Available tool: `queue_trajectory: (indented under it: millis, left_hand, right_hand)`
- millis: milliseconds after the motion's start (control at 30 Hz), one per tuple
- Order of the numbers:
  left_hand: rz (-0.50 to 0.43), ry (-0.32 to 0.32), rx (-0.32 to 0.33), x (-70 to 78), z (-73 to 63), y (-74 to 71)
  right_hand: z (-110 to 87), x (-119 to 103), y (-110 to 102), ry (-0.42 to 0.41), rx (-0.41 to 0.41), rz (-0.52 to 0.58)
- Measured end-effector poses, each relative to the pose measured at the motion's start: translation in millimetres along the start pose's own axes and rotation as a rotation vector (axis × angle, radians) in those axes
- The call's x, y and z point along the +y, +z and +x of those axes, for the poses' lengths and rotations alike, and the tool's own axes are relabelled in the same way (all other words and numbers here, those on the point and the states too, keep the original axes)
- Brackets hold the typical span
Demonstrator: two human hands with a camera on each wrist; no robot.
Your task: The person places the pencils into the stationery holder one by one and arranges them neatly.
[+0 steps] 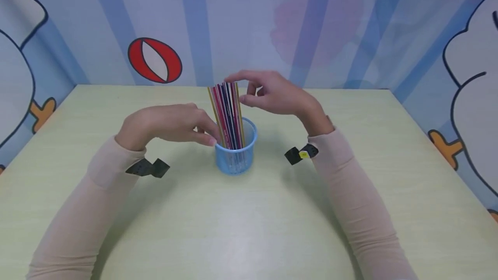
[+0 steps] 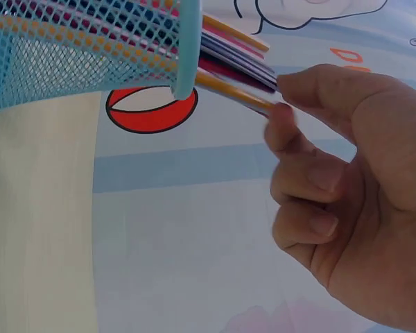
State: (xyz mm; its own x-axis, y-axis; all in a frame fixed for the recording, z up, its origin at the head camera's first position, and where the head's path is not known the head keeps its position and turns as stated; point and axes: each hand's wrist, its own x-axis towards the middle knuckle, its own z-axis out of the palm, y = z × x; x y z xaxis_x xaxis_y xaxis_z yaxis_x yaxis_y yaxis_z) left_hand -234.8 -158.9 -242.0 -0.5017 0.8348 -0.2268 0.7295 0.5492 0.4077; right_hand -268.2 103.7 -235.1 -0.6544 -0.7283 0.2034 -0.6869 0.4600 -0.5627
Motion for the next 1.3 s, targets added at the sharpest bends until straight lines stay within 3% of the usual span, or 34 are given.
queue_trajectory:
  millis: [167, 433, 567, 700, 1067, 1300]
  left_hand:
    - [0.000, 0.000, 0.007, 1.0, -3.3, -0.4]
    - [0.023, -0.013, 0.007, 5.3, -2.8, -3.7]
    - [0.028, -0.024, -0.001, 7.1, -1.3, -4.3]
    - [0.032, -0.036, -0.011, 7.4, -0.8, -3.7]
    - [0.029, -0.005, -0.016, 5.4, -0.1, -3.6]
    - [0.009, -0.020, -0.016, 4.8, -1.1, -1.5]
  right_hand:
    - [-5.7, 0, -9, 0.053, -0.068, 0.007]
    - [-24.8, 7, -41, 0.204, -0.068, -0.021]
    - [-38.6, 24, -55, 0.272, -0.052, -0.052]
    - [-55.9, 45, -67, 0.348, -0.048, -0.010]
    - [-95.0, 93, -82, 0.669, -0.252, 0.006]
    - [-106.3, 115, -77, 0.842, -0.289, 0.005]
